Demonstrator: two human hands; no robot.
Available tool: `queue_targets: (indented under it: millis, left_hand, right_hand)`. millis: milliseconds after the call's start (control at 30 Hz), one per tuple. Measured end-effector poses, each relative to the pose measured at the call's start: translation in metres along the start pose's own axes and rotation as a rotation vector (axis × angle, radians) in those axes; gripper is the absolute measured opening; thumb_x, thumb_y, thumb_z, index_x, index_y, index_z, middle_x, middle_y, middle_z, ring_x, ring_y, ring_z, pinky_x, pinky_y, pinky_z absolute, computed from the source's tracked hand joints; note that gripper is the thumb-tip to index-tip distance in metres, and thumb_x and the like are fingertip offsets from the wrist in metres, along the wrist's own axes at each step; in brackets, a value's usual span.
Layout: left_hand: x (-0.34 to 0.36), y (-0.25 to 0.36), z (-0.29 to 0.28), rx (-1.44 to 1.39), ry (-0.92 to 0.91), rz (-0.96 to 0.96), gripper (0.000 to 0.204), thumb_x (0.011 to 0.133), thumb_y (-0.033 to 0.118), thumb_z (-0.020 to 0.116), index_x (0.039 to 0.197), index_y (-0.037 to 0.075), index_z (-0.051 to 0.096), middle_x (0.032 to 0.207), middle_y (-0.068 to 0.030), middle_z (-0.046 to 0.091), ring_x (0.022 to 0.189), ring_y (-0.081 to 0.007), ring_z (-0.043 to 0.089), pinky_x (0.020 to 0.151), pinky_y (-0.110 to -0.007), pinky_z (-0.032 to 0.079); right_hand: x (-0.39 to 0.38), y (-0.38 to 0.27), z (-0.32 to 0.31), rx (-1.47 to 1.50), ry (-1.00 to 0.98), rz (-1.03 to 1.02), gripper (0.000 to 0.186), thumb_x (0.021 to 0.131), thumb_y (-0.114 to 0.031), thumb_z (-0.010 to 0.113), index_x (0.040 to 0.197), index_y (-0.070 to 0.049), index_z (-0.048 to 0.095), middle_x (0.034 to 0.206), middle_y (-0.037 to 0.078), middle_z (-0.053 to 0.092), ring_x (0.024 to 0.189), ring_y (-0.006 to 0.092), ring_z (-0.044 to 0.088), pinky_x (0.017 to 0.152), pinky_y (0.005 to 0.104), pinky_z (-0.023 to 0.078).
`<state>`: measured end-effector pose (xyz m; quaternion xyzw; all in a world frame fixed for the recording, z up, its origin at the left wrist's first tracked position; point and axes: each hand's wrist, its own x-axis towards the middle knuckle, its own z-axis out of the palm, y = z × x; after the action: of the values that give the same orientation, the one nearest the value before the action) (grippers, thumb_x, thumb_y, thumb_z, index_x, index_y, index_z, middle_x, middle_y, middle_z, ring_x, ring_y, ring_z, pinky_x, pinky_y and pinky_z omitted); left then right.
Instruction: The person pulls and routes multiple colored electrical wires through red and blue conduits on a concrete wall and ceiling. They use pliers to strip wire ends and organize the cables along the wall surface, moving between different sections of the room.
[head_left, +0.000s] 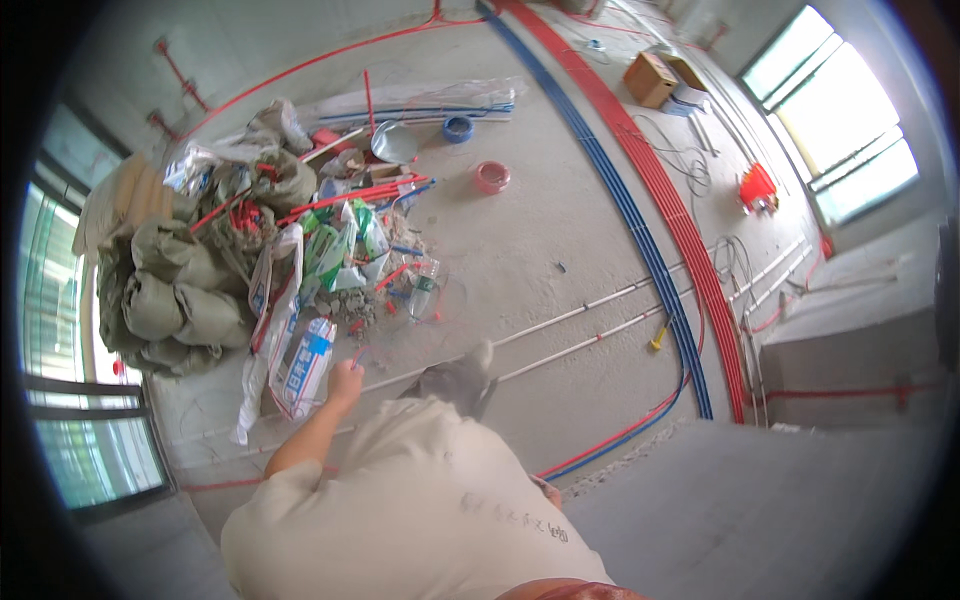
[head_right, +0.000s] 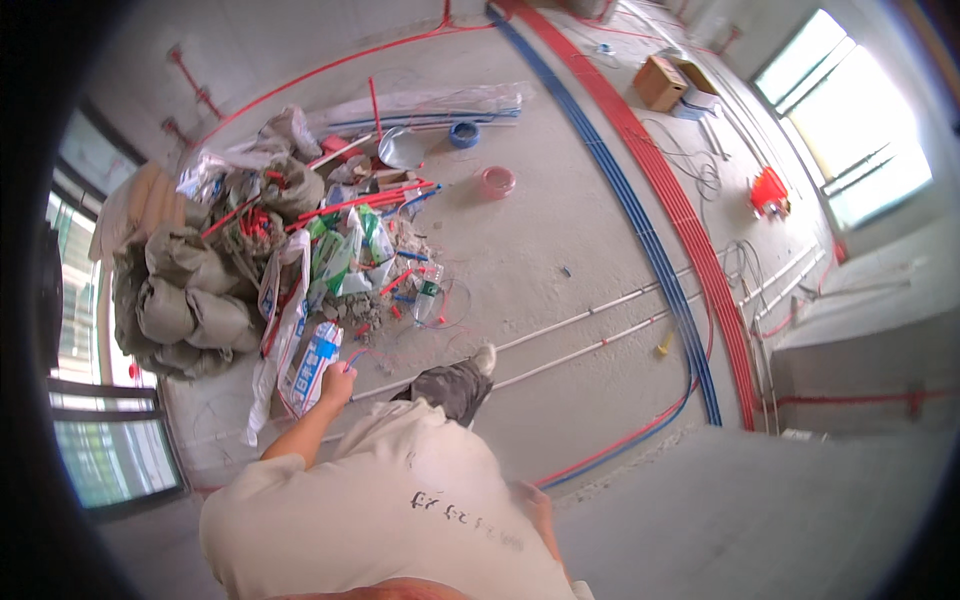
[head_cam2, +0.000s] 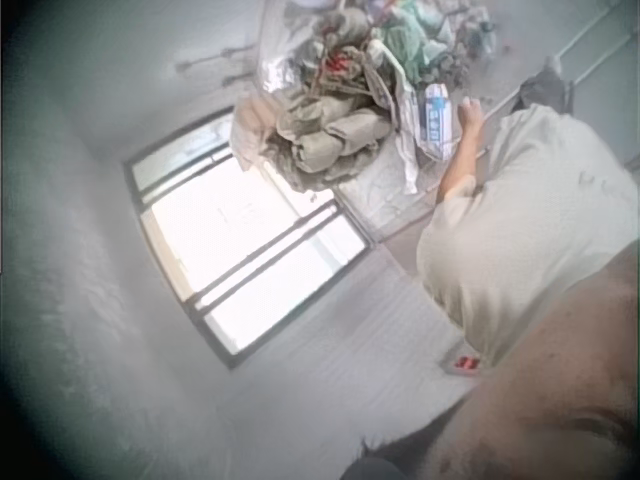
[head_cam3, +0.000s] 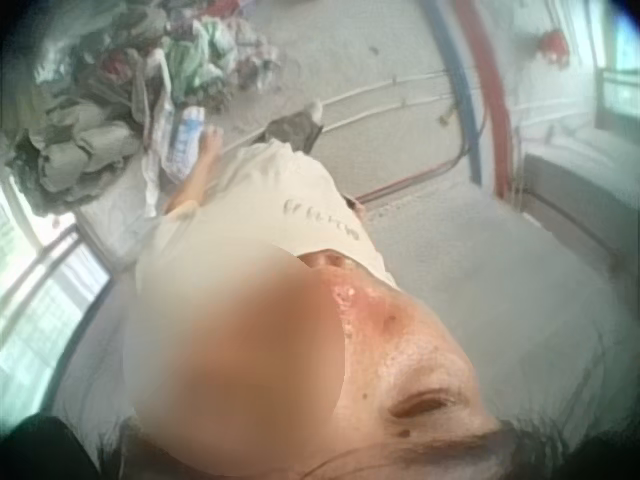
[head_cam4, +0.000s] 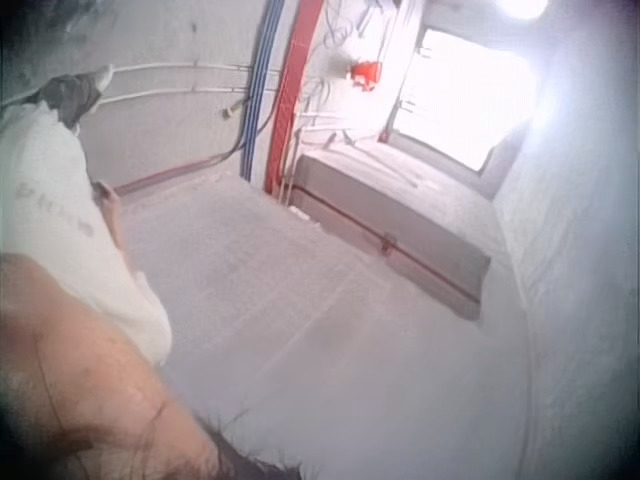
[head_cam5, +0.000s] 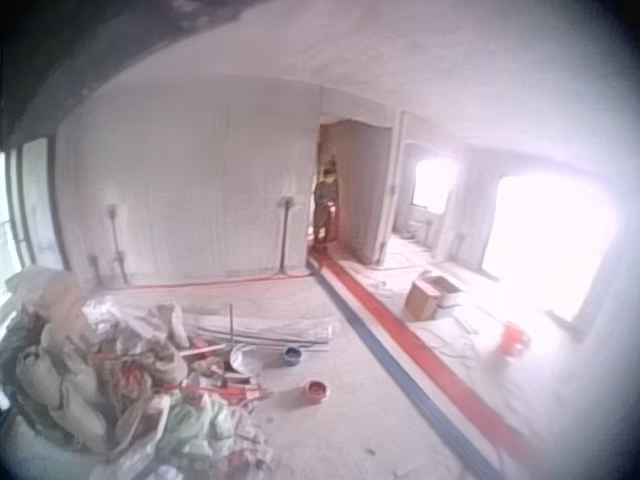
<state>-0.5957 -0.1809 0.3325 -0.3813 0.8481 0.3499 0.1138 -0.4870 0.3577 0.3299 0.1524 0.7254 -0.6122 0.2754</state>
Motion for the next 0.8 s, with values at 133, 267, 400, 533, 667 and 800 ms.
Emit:
queue_targets:
  millis: [133, 267, 400, 533, 667, 800]
  left_hand:
    - [0.042, 0.07, 0.039, 0.174, 0.006, -0.027, 0.026, 0.09, 0.024, 0.059, 0.098, 0.004, 0.072, 0.1, -0.0233, 0.072, 0.095, -0.0436, 0.068, 0.081, -0.054, 0.053]
    - [0.069, 0.14, 0.074, 0.281, -0.153, -0.072, 0.027, 0.092, 0.023, 0.057, 0.103, 0.004, 0.072, 0.102, -0.0233, 0.072, 0.099, -0.0435, 0.068, 0.085, -0.054, 0.054]
    - [0.06, 0.205, 0.076, 0.227, -0.182, -0.139, 0.027, 0.091, 0.019, 0.053, 0.104, 0.003, 0.071, 0.102, -0.0241, 0.072, 0.099, -0.0436, 0.068, 0.084, -0.054, 0.054]
    - [0.039, 0.248, 0.064, 0.24, 0.013, -0.182, 0.019, 0.086, 0.018, 0.061, 0.089, 0.002, 0.071, 0.088, -0.022, 0.071, 0.083, -0.0437, 0.069, 0.074, -0.053, 0.055]
    - [-0.007, 0.278, 0.063, 0.305, 0.193, -0.504, 0.018, 0.081, 0.015, 0.063, 0.089, 0.001, 0.072, 0.089, -0.0214, 0.072, 0.085, -0.0389, 0.072, 0.073, -0.052, 0.056]
    - [-0.092, 0.346, 0.106, 0.428, 0.25, -0.963, 0.014, 0.085, 0.015, 0.064, 0.089, 0.009, 0.076, 0.091, -0.0146, 0.076, 0.087, -0.0304, 0.075, 0.072, -0.044, 0.058]
  right_hand:
    - [0.067, -0.043, -0.074, -0.15, -0.14, 0.03, 0.035, 0.099, -0.023, 0.061, 0.124, -0.001, 0.069, 0.108, 0.008, 0.072, 0.102, 0.0164, 0.066, 0.09, 0.0301, 0.051]
    - [0.171, -0.134, -0.135, -0.309, -0.213, 0.057, 0.035, 0.098, -0.023, 0.062, 0.125, -0.001, 0.069, 0.108, 0.008, 0.072, 0.101, 0.0166, 0.066, 0.089, 0.0305, 0.05]
    - [0.28, -0.217, -0.186, -0.452, -0.359, 0.065, 0.035, 0.097, -0.022, 0.062, 0.125, -0.001, 0.068, 0.107, 0.008, 0.072, 0.1, 0.0167, 0.065, 0.089, 0.0308, 0.05]
    - [0.41, -0.296, -0.205, -0.601, -0.636, 0.037, 0.035, 0.097, -0.021, 0.062, 0.126, -0.001, 0.068, 0.107, 0.008, 0.073, 0.098, 0.0169, 0.065, 0.088, 0.0312, 0.05]
    - [0.552, -0.358, -0.21, -0.803, -0.959, -0.01, 0.036, 0.096, -0.02, 0.063, 0.126, -0.002, 0.068, 0.106, 0.008, 0.073, 0.097, 0.017, 0.065, 0.088, 0.0315, 0.05]
    - [0.678, -0.419, -0.222, -0.995, -1.252, -0.032, 0.036, 0.095, -0.019, 0.063, 0.127, -0.002, 0.067, 0.106, 0.008, 0.073, 0.096, 0.0172, 0.065, 0.087, 0.0318, 0.05]
